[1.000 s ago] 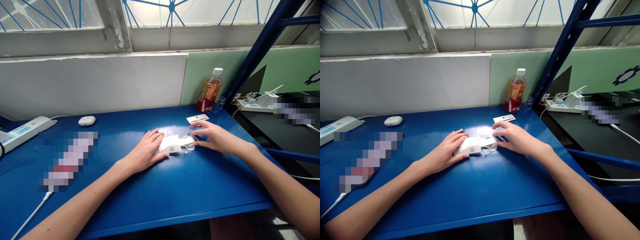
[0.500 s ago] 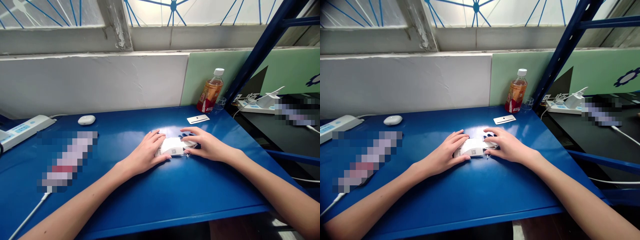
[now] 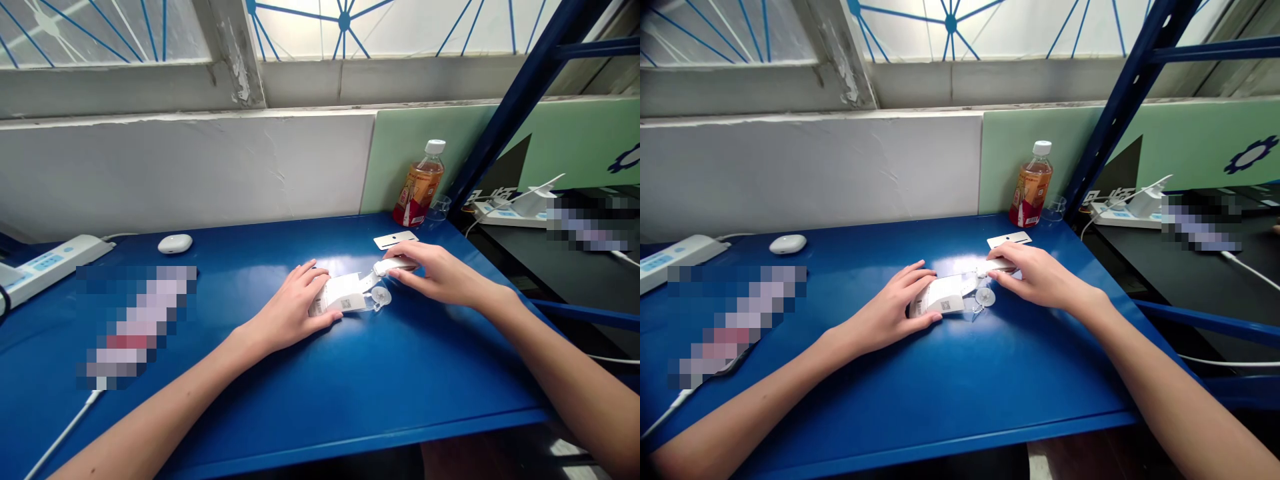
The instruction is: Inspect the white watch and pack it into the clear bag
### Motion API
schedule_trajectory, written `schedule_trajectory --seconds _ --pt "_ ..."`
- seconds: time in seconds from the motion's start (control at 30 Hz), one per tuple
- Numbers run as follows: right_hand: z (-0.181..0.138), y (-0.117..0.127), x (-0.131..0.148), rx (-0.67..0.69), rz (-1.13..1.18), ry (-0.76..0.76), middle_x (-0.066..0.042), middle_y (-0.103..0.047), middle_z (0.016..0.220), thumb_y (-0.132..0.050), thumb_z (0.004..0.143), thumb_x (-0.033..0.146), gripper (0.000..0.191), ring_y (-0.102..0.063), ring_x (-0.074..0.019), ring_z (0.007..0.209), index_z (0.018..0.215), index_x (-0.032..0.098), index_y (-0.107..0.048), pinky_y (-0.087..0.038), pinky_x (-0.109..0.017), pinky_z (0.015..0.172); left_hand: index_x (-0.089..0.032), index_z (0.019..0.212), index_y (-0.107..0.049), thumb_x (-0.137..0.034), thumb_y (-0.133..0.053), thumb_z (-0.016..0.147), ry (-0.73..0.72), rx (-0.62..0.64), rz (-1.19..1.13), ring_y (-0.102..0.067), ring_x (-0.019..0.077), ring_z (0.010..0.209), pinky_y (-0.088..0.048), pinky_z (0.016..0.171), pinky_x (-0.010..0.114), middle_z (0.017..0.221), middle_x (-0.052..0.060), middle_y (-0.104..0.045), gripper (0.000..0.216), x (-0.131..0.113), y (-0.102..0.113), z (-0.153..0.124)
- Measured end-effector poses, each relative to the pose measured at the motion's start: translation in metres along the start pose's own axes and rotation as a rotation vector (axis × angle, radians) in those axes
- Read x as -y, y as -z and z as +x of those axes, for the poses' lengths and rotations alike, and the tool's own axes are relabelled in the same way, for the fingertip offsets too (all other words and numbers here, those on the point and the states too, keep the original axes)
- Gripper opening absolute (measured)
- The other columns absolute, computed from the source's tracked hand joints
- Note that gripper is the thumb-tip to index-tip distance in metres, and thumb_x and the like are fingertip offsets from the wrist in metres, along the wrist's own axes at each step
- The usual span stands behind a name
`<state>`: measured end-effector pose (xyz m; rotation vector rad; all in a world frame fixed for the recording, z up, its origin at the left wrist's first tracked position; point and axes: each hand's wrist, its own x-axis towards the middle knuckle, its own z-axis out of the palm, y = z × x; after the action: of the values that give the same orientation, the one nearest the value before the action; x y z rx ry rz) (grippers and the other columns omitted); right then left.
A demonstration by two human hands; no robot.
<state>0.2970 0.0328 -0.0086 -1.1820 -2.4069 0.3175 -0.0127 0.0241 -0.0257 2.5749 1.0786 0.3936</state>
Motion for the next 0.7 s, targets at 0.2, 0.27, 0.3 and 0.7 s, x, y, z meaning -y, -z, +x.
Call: schedule_trajectory --seconds 0.2,0.27,0.3,0.7 --pt "0.001 -0.001 0.001 -0.267 0.162 -0.086 -0.008 -0.072 0.101 -0.063 0.09 0.04 0.021 -0.068 -0.0252 0.091 0.1 0.022 -0.065 -0.053 -0.037 0.078 -0.014 0.124 -0.058 -0.047 -0.063 0.089 0.009 -0.019 -0.023 -0.029 0.0383 0.145 -0.033 0.114 0.056 0.139 0.018 -0.054 0.049 -0.003 0.002 0.0" --pt "0.001 0.0 0.003 -0.381 0.229 -0.146 -0.006 -0.073 0.091 -0.072 0.082 0.044 0.023 -0.068 -0.0248 0.083 0.091 0.023 -0.066 -0.052 -0.036 0.074 -0.013 0.122 -0.059 -0.046 -0.064 0.087 0.0 -0.024 -0.021 -0.03 0.0392 0.145 -0.034 0.114 0.057 0.139 0.019 -0.054 0.048 -0.003 0.001 0.0" --pt "0.002 0.001 0.003 -0.433 0.265 -0.171 -0.005 -0.072 0.086 -0.074 0.079 0.046 0.025 -0.067 -0.0241 0.078 0.086 0.024 -0.066 -0.051 -0.036 0.071 -0.013 0.122 -0.059 -0.046 -0.065 0.087 -0.002 -0.027 -0.018 -0.03 0.0396 0.145 -0.034 0.114 0.057 0.139 0.019 -0.054 0.049 -0.003 0.0 -0.001" --pt "0.011 -0.006 -0.007 -0.471 1.049 -0.416 0.003 -0.051 0.061 -0.072 0.074 0.065 0.046 -0.049 -0.0133 0.052 0.072 0.022 -0.057 -0.041 -0.026 0.049 -0.01 0.138 -0.05 -0.051 -0.06 0.089 -0.006 -0.034 0.018 -0.027 0.0407 0.146 -0.031 0.115 0.058 0.147 0.021 -0.047 0.065 -0.001 -0.004 -0.005"
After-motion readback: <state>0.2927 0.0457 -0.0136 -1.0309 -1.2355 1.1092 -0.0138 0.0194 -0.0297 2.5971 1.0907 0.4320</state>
